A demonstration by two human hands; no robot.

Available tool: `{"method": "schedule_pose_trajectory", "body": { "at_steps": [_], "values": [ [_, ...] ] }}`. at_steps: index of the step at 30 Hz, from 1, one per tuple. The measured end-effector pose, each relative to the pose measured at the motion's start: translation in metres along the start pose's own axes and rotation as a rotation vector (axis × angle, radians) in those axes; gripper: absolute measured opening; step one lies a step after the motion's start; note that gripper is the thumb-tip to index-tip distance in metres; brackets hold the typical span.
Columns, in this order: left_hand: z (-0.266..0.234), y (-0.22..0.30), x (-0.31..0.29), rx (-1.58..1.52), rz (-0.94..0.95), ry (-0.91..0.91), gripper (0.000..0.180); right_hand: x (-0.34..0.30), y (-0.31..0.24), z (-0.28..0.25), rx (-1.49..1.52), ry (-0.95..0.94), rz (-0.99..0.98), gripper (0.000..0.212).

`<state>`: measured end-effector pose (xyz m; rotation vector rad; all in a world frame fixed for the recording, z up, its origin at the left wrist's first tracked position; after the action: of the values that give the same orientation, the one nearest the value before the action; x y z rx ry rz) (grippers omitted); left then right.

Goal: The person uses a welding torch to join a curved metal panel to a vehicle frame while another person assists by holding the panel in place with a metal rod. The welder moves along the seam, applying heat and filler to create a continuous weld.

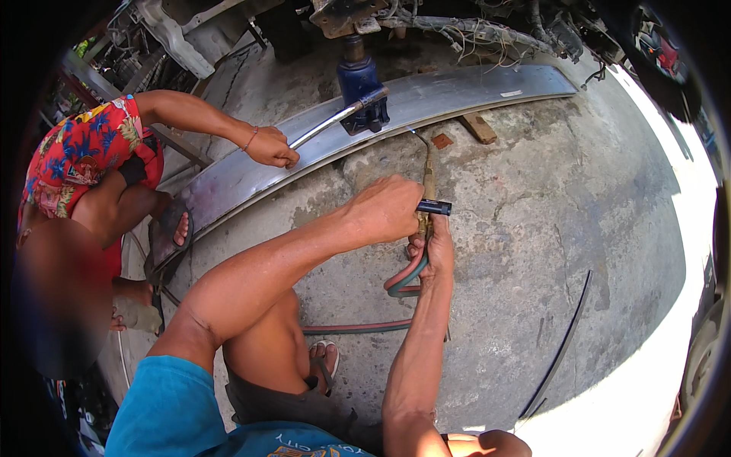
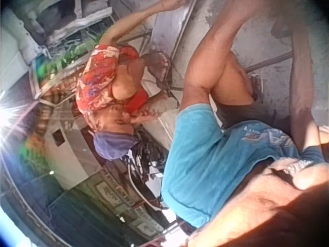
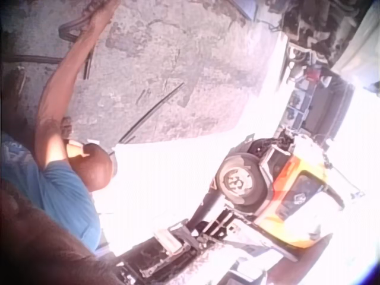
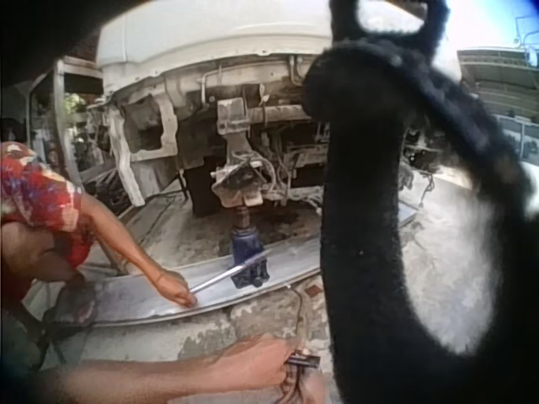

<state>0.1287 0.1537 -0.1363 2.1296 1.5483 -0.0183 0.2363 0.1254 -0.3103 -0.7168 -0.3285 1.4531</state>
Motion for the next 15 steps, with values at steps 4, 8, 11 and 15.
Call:
{"method": "schedule_pose_trajectory", "body": {
  "at_steps": [4, 8, 11, 15],
  "values": [
    [0.025, -0.049, 0.029, -0.106, -0.21, 0.041, 0.028, -0.01, -0.004, 0.025, -0.115, 0.029, 0.026, 0.031],
    [0.055, -0.074, 0.049, -0.37, -0.345, -0.03, 0.04, -0.01, -0.001, 0.029, -0.128, 0.008, 0.006, 0.029],
    [0.06, -0.064, 0.046, -0.625, -0.457, -0.173, 0.039, -0.009, 0.001, 0.03, -0.135, 0.02, 0.004, 0.027],
    [0.069, -0.073, 0.055, -0.756, -0.481, -0.17, 0.035, -0.009, 0.004, 0.034, -0.152, 0.017, 0.002, 0.026]
  ]
}}
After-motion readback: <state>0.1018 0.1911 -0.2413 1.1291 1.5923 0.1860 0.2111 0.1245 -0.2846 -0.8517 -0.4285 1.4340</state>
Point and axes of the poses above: each hand's wrist, its own x-axis towards the middle knuckle, its own z-axis out of the palm, y = z × x, the point moved 4 cm from there along x, towards the middle knuckle, and after that the axes turned 11 degrees about -z, right-handed, at the moved point
